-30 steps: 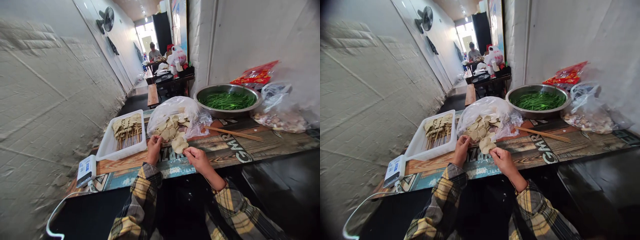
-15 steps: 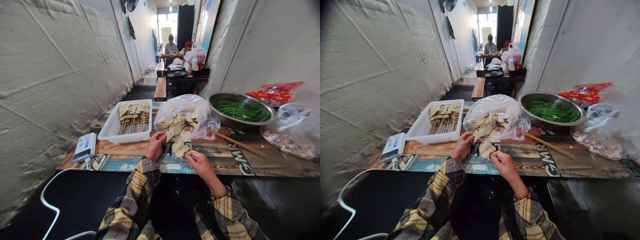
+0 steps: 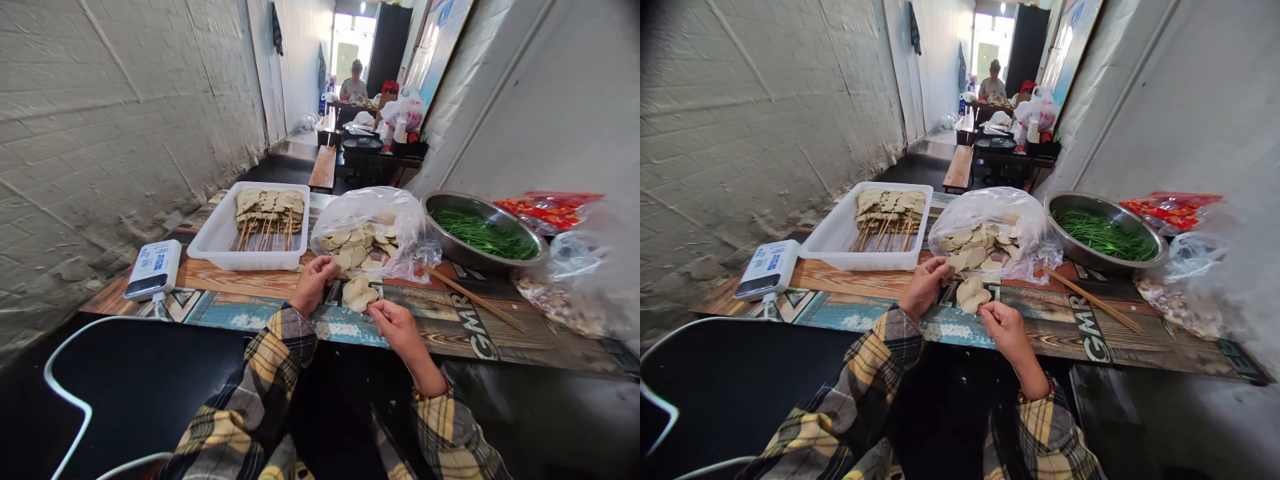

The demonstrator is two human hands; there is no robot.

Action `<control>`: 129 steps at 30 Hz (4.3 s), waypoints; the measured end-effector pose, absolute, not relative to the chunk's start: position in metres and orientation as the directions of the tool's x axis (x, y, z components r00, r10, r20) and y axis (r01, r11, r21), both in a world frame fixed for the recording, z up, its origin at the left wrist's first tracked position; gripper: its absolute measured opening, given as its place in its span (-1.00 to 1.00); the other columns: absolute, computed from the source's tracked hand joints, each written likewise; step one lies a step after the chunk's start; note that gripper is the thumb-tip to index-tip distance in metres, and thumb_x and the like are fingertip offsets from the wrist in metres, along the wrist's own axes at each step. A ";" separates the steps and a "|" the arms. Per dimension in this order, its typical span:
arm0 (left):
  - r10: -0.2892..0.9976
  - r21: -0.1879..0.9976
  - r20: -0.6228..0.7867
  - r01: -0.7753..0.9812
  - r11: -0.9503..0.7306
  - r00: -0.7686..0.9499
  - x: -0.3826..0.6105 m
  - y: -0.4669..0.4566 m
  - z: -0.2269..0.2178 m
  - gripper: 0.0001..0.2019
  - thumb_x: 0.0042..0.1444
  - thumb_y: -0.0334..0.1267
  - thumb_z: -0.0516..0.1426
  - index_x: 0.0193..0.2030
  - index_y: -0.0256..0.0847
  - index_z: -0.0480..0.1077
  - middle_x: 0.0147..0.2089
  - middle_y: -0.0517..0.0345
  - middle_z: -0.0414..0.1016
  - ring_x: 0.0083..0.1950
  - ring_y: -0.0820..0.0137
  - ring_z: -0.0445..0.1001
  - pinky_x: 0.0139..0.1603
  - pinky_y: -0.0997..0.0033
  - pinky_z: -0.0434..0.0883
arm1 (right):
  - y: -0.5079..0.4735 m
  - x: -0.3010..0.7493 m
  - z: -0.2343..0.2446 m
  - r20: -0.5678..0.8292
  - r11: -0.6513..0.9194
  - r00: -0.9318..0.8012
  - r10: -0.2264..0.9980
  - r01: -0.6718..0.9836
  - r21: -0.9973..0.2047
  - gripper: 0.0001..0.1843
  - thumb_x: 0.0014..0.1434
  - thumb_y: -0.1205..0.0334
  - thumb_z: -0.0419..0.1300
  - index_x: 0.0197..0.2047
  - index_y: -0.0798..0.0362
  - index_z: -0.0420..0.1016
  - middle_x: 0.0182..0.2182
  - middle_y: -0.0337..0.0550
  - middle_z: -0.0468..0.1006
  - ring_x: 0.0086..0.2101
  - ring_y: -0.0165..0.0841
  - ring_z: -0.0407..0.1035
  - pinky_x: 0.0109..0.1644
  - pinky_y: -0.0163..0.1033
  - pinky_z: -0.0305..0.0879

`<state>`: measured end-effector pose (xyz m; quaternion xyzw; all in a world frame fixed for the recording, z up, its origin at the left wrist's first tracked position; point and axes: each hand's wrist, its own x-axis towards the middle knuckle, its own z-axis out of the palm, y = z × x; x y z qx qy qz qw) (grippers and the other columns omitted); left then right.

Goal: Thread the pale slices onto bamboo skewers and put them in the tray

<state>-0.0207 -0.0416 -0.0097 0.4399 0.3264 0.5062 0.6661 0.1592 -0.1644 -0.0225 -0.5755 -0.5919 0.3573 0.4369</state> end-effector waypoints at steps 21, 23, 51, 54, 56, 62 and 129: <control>0.977 0.925 0.011 -0.374 0.070 0.211 -0.020 -0.044 -0.007 -0.71 -0.24 -0.27 0.34 -0.32 -0.26 0.47 -0.46 0.22 0.48 -0.48 0.52 0.37 -0.49 0.55 0.19 | -0.166 0.157 -0.022 0.131 0.096 0.043 0.990 0.471 -0.877 -0.67 0.25 0.04 0.06 -0.37 0.10 0.46 -0.72 -0.37 0.26 -0.66 -0.47 0.18 -0.54 -0.38 0.08; 0.979 0.929 0.025 -0.367 0.052 0.201 -0.020 -0.045 -0.006 -0.72 -0.24 -0.27 0.34 -0.33 -0.26 0.46 -0.46 0.24 0.48 -0.47 0.52 0.37 -0.45 0.53 0.23 | -0.165 0.157 -0.024 0.122 0.089 0.041 0.992 0.463 -0.882 -0.65 0.26 0.02 0.06 -0.37 0.10 0.46 -0.72 -0.36 0.26 -0.66 -0.47 0.18 -0.54 -0.38 0.09; 0.972 0.950 0.074 -0.312 -0.001 0.223 -0.020 -0.051 -0.002 -0.78 -0.21 -0.24 0.35 -0.41 -0.26 0.49 -0.46 0.22 0.47 -0.45 0.53 0.35 -0.40 0.53 0.29 | -0.165 0.154 -0.024 0.153 0.104 0.063 0.986 0.489 -0.866 -0.65 0.25 0.01 0.07 -0.38 0.10 0.48 -0.71 -0.35 0.27 -0.65 -0.46 0.18 -0.54 -0.37 0.09; 0.959 0.956 0.074 -0.293 0.010 0.275 -0.019 -0.051 -0.002 -0.78 -0.19 -0.22 0.35 -0.40 -0.26 0.48 -0.49 0.23 0.45 -0.47 0.54 0.34 -0.42 0.54 0.28 | -0.165 0.153 -0.025 0.149 0.095 0.079 0.986 0.475 -0.875 -0.63 0.24 -0.01 0.08 -0.39 0.10 0.48 -0.71 -0.35 0.26 -0.66 -0.46 0.17 -0.55 -0.38 0.09; 0.950 0.955 0.061 -0.295 0.034 0.308 -0.019 -0.050 -0.003 -0.75 -0.21 -0.23 0.36 -0.38 -0.25 0.48 -0.47 0.23 0.45 -0.46 0.54 0.35 -0.44 0.56 0.27 | -0.165 0.153 -0.024 0.149 0.093 0.083 0.985 0.469 -0.878 -0.63 0.23 -0.01 0.08 -0.39 0.10 0.48 -0.71 -0.35 0.27 -0.65 -0.46 0.17 -0.55 -0.38 0.08; 0.951 0.924 -0.010 -0.360 0.126 0.308 -0.021 -0.046 -0.008 -0.72 -0.22 -0.28 0.35 -0.34 -0.25 0.41 -0.50 0.25 0.42 -0.52 0.57 0.35 -0.57 0.61 0.13 | -0.167 0.153 -0.023 0.162 0.109 0.064 0.985 0.497 -0.861 -0.65 0.25 0.02 0.07 -0.37 0.09 0.49 -0.71 -0.34 0.28 -0.65 -0.45 0.20 -0.53 -0.36 0.10; 0.956 0.914 -0.035 -0.377 0.148 0.291 -0.021 -0.052 -0.012 -0.76 -0.12 -0.15 0.29 -0.42 -0.33 0.48 -0.50 0.14 0.46 -0.52 0.54 0.34 -0.52 0.57 0.19 | -0.171 0.152 -0.030 0.209 0.140 0.050 0.977 0.587 -0.797 -0.68 0.24 0.06 0.08 -0.32 0.09 0.55 -0.69 -0.32 0.30 -0.66 -0.45 0.24 -0.54 -0.37 0.14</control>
